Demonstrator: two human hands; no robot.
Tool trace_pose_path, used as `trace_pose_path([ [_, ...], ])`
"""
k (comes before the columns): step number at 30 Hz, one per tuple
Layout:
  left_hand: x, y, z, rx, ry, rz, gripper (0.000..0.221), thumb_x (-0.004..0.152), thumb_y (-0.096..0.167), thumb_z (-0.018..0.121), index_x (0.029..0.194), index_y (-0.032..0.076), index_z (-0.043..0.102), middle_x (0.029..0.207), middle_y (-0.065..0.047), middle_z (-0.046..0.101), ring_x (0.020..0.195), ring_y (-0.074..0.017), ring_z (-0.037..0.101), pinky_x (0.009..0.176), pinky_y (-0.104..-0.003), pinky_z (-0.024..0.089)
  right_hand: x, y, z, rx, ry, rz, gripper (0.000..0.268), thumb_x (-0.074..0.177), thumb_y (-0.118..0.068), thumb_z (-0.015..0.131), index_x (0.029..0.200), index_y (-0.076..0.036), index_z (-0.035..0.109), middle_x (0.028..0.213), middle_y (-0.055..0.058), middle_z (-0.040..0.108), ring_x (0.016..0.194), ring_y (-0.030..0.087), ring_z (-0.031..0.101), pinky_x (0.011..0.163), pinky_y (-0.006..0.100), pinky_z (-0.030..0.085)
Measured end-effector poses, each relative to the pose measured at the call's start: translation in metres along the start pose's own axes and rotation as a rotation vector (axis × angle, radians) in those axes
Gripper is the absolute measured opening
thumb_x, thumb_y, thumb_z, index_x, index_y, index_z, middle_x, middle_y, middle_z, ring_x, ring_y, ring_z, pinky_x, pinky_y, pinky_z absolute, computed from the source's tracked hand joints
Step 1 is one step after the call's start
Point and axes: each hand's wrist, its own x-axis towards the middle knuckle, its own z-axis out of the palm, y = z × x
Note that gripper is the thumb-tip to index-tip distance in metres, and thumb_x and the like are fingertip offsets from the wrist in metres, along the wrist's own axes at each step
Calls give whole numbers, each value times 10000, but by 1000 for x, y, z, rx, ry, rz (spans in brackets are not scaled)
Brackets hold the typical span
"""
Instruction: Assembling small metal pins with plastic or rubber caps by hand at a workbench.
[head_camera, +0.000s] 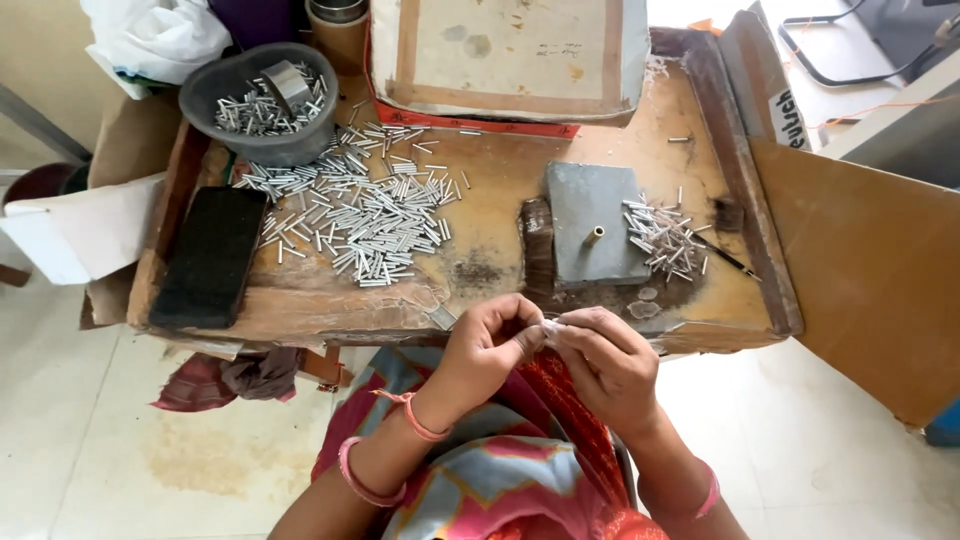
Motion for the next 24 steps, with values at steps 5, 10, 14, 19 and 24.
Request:
trace_pose_path([
  [5,26,46,-32,964,273,313,236,796,-101,599,1004,-9,665,1012,-132,639,962,-299,626,867,-366,494,-13,32,4,-13,1,79,147,861,81,717,996,30,690,952,129,695,844,215,706,739,295,574],
  [10,64,47,-70,1499,356,406,318,696,-57,596,978,32,715,1203,-159,610,1172,-360,531,1022,-454,427,-28,63,4,312,57,298,137,894,122,645,1015,66,676,959,108,691,798,135,703,712,243,583],
  [14,76,44,-77,1657,253,335,152,745,29,638,870,74,713,1165,-120,612,1178,-351,526,990,-467,422,-31,66,3,335,56,284,140,888,139,649,1008,71,672,1006,115,675,817,123,710,731,234,595],
  [19,60,52,-76,1607,163,282,142,779,25,632,896,75,695,1142,-94,607,1150,-336,536,966,-457,431,-31,62,6,249,50,227,142,887,135,653,1013,70,661,1010,116,678,815,128,719,737,239,606],
  [24,43,63,-73,1619,101,325,229,717,23,644,931,94,684,1122,-86,606,1130,-335,536,947,-466,435,-27,55,10,177,83,182,153,885,134,666,1013,52,673,974,111,683,794,135,696,714,250,586],
])
